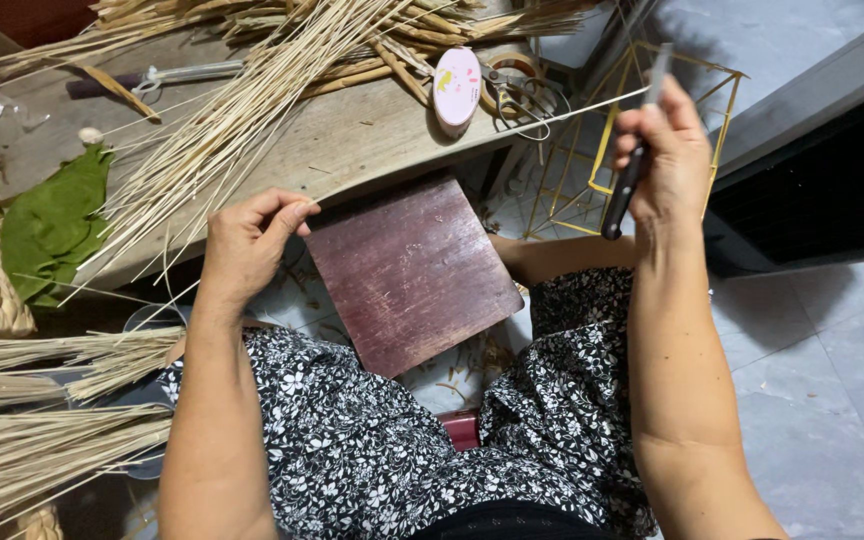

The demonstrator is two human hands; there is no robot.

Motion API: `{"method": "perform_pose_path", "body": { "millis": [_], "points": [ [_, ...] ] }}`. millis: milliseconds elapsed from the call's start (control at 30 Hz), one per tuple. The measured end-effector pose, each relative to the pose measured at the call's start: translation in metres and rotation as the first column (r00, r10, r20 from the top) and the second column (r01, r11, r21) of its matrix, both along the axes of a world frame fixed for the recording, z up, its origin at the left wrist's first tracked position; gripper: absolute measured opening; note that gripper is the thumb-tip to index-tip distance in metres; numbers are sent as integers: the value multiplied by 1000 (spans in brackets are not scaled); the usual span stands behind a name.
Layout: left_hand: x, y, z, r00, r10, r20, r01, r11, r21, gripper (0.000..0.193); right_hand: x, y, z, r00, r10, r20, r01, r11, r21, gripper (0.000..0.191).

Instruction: The person sits on the floor and uses a small knife to peel and split thin rattan strips, drawing each strip against the blade to remove the outer layer. Peeled strips are set aside with a large pile of processed rattan on the workbench beside them.

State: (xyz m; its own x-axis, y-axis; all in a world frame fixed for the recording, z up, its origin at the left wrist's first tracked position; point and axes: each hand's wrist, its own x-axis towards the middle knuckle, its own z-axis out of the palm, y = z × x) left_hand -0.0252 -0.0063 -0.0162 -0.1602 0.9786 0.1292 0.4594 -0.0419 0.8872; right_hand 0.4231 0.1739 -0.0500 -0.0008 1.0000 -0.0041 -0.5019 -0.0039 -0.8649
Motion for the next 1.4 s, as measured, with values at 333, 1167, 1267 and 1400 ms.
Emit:
{"method": "perform_pose_path", "body": {
  "millis": [333,1167,1267,1400],
  "points": [
    [23,10,10,983,177,-47,-178,984,-23,17,-43,-18,4,975,168,144,-177,983,53,37],
    [32,15,10,995,-64,-79,53,990,-134,17,-72,-30,9,947,266,178,-267,964,-20,38],
    [20,9,7,995,-72,-69,65,993,-99,17,-52,-24,11,963,213,163,-215,977,-10,38],
    [8,4,0,996,-91,-21,90,994,-57,16,-34,-17,8,978,140,156,-142,990,3,35]
  ]
}}
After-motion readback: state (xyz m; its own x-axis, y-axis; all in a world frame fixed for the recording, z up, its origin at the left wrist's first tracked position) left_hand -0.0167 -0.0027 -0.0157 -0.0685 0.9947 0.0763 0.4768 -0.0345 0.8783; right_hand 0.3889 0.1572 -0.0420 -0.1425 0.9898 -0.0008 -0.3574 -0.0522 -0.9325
